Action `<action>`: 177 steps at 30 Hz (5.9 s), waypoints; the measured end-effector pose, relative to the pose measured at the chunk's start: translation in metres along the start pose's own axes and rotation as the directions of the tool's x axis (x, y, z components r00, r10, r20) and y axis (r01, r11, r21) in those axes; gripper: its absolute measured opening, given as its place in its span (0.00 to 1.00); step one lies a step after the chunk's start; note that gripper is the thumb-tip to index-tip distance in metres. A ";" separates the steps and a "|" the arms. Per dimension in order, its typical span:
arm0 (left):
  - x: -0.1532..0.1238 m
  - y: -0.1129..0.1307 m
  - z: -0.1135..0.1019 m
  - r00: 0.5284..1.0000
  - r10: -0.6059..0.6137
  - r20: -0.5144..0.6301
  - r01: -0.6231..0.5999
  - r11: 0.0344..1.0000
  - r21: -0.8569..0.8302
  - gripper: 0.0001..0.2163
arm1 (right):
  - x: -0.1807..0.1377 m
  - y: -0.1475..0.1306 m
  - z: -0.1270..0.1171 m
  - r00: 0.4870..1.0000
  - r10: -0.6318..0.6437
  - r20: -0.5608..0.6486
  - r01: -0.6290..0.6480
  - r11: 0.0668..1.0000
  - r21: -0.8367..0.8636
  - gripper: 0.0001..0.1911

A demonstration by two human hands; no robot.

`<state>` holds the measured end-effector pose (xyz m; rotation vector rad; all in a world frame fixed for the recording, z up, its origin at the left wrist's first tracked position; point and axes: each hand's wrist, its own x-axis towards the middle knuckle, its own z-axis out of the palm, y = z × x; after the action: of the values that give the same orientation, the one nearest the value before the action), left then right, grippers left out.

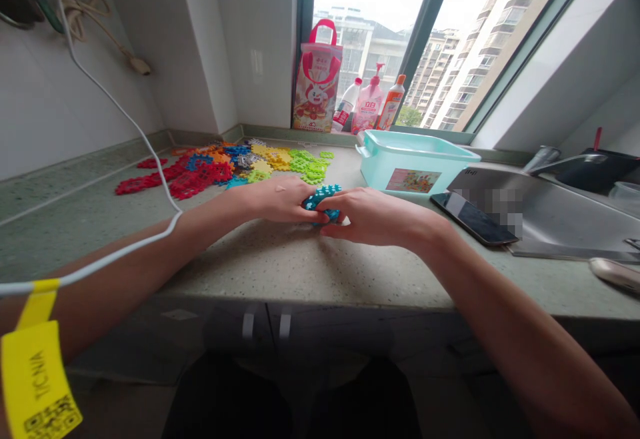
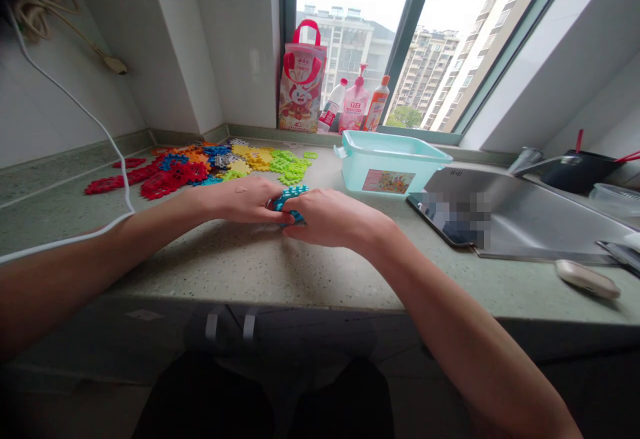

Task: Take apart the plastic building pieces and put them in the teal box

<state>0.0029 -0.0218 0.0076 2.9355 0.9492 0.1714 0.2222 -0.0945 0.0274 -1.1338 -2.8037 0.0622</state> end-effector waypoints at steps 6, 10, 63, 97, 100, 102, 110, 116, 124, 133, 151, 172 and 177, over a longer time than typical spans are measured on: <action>0.001 -0.005 0.004 0.999 -0.003 -0.047 0.003 1.000 0.002 0.22 | 0.004 0.007 0.001 0.999 -0.004 -0.039 0.004 1.000 0.004 0.10; 0.001 -0.009 0.006 0.998 -0.006 -0.068 0.003 0.999 -0.034 0.22 | 0.010 0.015 0.002 0.998 -0.024 -0.061 0.024 1.000 -0.004 0.11; -0.008 -0.050 0.005 0.900 -0.048 -0.432 0.087 0.994 0.072 0.22 | 0.027 0.052 0.019 0.936 0.098 -0.338 0.002 0.959 0.283 0.11; -0.004 -0.007 0.014 0.760 0.204 -0.616 -0.125 0.977 0.170 0.33 | 0.024 0.075 0.011 0.819 0.176 -0.547 -0.018 0.959 0.283 0.12; 0.001 -0.012 0.019 0.791 0.199 -0.578 -0.140 0.979 0.145 0.40 | 0.024 0.074 0.012 0.819 0.157 -0.551 0.002 0.961 0.277 0.12; 0.003 -0.015 0.022 0.829 0.165 -0.534 -0.117 0.986 0.122 0.46 | 0.024 0.072 0.013 0.825 0.144 -0.546 0.020 0.959 0.284 0.13; 0.006 -0.019 0.026 0.923 0.070 -0.378 -0.068 0.997 0.019 0.36 | 0.025 0.071 0.013 0.857 0.121 -0.500 0.072 0.934 0.349 0.10; 0.007 -0.021 0.028 0.925 0.093 -0.368 -0.091 0.996 0.024 0.22 | 0.021 0.066 0.007 0.855 0.143 -0.498 0.096 0.901 0.423 0.11; 0.007 -0.024 0.028 0.932 0.080 -0.352 -0.061 0.996 0.064 0.24 | 0.024 0.061 0.015 0.865 0.096 -0.493 0.119 0.915 0.387 0.10; 0.007 -0.023 0.025 0.938 0.115 -0.326 -0.093 0.992 0.083 0.21 | 0.024 0.060 0.012 0.846 0.110 -0.522 0.108 0.923 0.370 0.10; 0.005 -0.024 0.021 0.949 0.145 -0.278 -0.137 0.989 0.048 0.19 | 0.024 0.058 0.015 0.874 0.064 -0.481 0.115 0.935 0.334 0.10; 0.004 -0.022 0.016 0.965 0.106 -0.238 -0.111 0.994 -0.006 0.18 | 0.023 0.050 0.012 0.911 0.082 -0.405 0.047 0.953 0.299 0.15; 0.004 -0.019 0.013 0.977 0.097 -0.190 -0.110 0.992 -0.057 0.18 | 0.022 0.047 0.012 0.923 0.085 -0.375 0.017 0.966 0.260 0.14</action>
<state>-0.0033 -0.0038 -0.0067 2.9472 0.7915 0.4824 0.2373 -0.0454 0.0141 -1.0059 -2.3497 0.1826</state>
